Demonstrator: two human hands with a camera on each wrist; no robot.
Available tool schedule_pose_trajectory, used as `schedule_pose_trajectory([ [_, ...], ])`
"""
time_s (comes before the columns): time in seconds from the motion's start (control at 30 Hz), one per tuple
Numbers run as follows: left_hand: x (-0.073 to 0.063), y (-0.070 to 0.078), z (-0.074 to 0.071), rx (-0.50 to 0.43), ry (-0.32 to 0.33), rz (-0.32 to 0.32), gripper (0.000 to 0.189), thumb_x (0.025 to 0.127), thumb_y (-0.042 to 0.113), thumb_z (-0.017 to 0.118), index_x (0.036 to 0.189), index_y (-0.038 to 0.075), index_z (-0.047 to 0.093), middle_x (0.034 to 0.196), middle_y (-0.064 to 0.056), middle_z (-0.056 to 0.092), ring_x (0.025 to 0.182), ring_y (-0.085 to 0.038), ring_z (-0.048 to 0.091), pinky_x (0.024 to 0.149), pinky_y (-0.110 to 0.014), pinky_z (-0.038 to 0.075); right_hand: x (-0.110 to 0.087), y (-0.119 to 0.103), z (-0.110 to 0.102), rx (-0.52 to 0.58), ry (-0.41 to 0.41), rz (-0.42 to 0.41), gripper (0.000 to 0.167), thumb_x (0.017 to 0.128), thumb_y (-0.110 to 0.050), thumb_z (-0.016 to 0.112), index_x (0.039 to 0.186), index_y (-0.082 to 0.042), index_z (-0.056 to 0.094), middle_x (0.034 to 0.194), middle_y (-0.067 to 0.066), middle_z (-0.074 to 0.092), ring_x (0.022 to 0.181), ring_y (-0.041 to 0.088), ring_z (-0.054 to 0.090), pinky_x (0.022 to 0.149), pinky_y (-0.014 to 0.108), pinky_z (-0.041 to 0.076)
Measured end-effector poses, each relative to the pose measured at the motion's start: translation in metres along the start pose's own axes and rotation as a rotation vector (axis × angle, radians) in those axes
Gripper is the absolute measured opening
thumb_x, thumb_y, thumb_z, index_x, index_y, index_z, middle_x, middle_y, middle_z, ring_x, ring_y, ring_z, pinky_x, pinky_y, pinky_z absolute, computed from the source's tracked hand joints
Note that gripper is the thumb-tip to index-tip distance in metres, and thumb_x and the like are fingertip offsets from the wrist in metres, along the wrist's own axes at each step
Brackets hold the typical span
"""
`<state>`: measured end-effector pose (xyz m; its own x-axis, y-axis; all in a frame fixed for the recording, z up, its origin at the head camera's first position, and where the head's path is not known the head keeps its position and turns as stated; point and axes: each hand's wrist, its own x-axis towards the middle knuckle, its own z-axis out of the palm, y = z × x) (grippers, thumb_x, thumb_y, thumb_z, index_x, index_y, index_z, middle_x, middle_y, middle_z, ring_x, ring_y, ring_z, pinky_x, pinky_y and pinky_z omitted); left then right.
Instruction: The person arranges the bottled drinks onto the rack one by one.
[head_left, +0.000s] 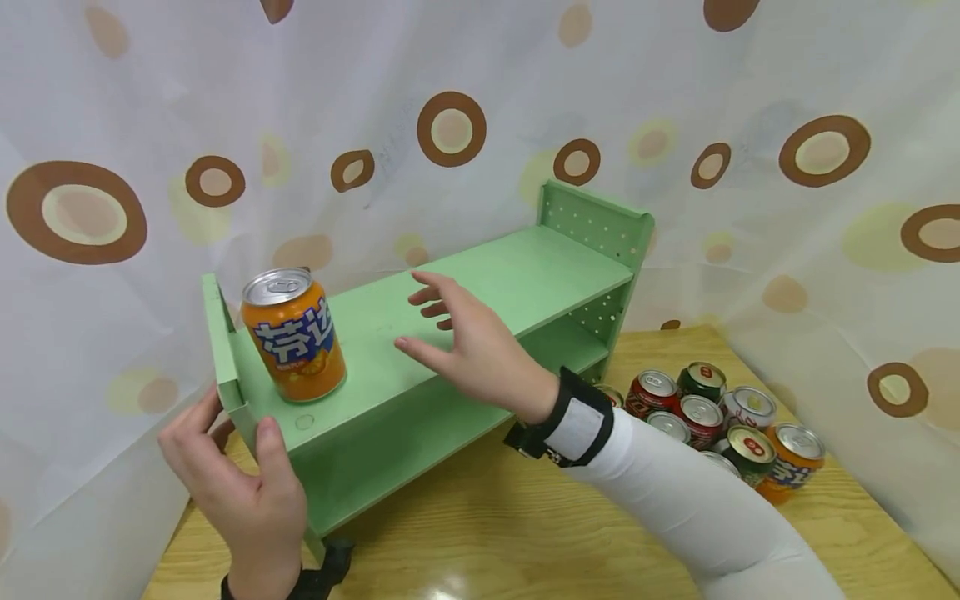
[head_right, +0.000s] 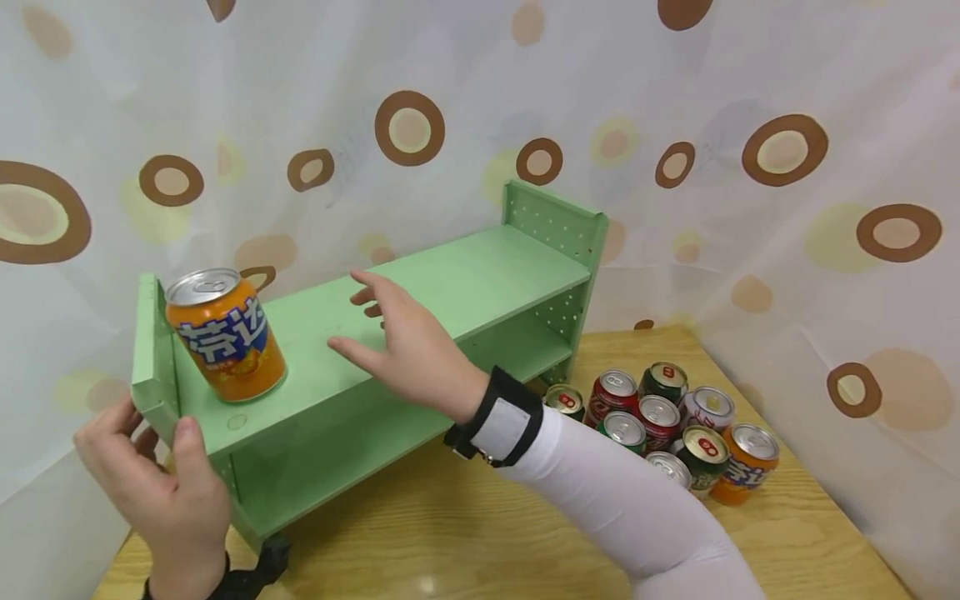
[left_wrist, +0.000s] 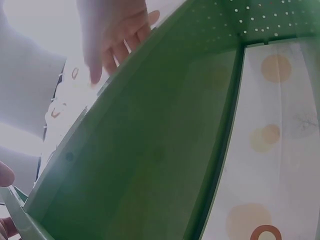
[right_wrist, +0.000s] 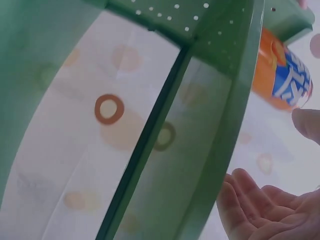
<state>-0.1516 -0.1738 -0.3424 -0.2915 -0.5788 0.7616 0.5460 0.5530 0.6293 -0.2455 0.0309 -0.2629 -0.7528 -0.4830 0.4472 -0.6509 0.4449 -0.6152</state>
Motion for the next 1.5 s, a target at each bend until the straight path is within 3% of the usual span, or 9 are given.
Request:
schedule_pose_trajectory([
  [0.17,-0.001,0.002,0.0,0.008,0.016,0.0,0.053,0.084,0.007,0.054,0.135,-0.004,0.055,0.13,-0.004,0.051,0.122,-0.011,0.045,0.093,-0.019,0.044,-0.016,0.017,-0.023,-0.026,0.082,0.01,0.07,0.097,-0.025,0.071,0.156,-0.009,0.039,0.137,0.012,0.063,0.123,0.027,0.063,0.106,0.04,0.053],
  [0.63,-0.001,0.003,0.004,-0.007,0.024,0.017,0.052,0.082,0.004,0.053,0.133,-0.006,0.055,0.127,0.011,0.046,0.12,-0.01,0.044,0.092,-0.019,0.043,-0.055,0.05,-0.088,-0.046,0.258,0.087,0.054,0.099,-0.016,0.068,0.149,-0.01,0.051,0.134,0.014,0.065,0.123,0.031,0.061,0.104,0.048,0.051],
  [0.8,-0.001,0.002,0.004,-0.014,0.025,0.02,0.052,0.082,0.004,0.053,0.133,-0.006,0.055,0.127,0.01,0.046,0.12,-0.011,0.044,0.092,-0.019,0.043,-0.073,0.059,-0.103,-0.059,0.305,0.14,0.051,0.101,-0.019,0.064,0.15,-0.01,0.05,0.135,0.016,0.063,0.125,0.031,0.06,0.105,0.05,0.049],
  [1.1,-0.002,0.001,0.003,-0.008,0.02,0.013,0.053,0.082,0.003,0.053,0.134,-0.009,0.053,0.126,0.012,0.044,0.12,-0.011,0.044,0.092,-0.019,0.043,-0.099,0.085,-0.114,-0.096,0.354,0.201,0.048,0.102,-0.021,0.062,0.148,-0.008,0.052,0.135,0.015,0.062,0.124,0.032,0.059,0.104,0.04,0.047],
  [1.5,-0.001,0.003,0.005,-0.023,0.035,0.005,0.052,0.081,0.002,0.052,0.131,-0.012,0.054,0.123,0.012,0.044,0.121,-0.012,0.044,0.091,-0.019,0.043,-0.129,0.116,-0.11,-0.21,0.311,0.277,0.048,0.102,-0.025,0.063,0.142,0.0,0.055,0.14,0.022,0.059,0.122,0.041,0.059,0.103,0.059,0.048],
])
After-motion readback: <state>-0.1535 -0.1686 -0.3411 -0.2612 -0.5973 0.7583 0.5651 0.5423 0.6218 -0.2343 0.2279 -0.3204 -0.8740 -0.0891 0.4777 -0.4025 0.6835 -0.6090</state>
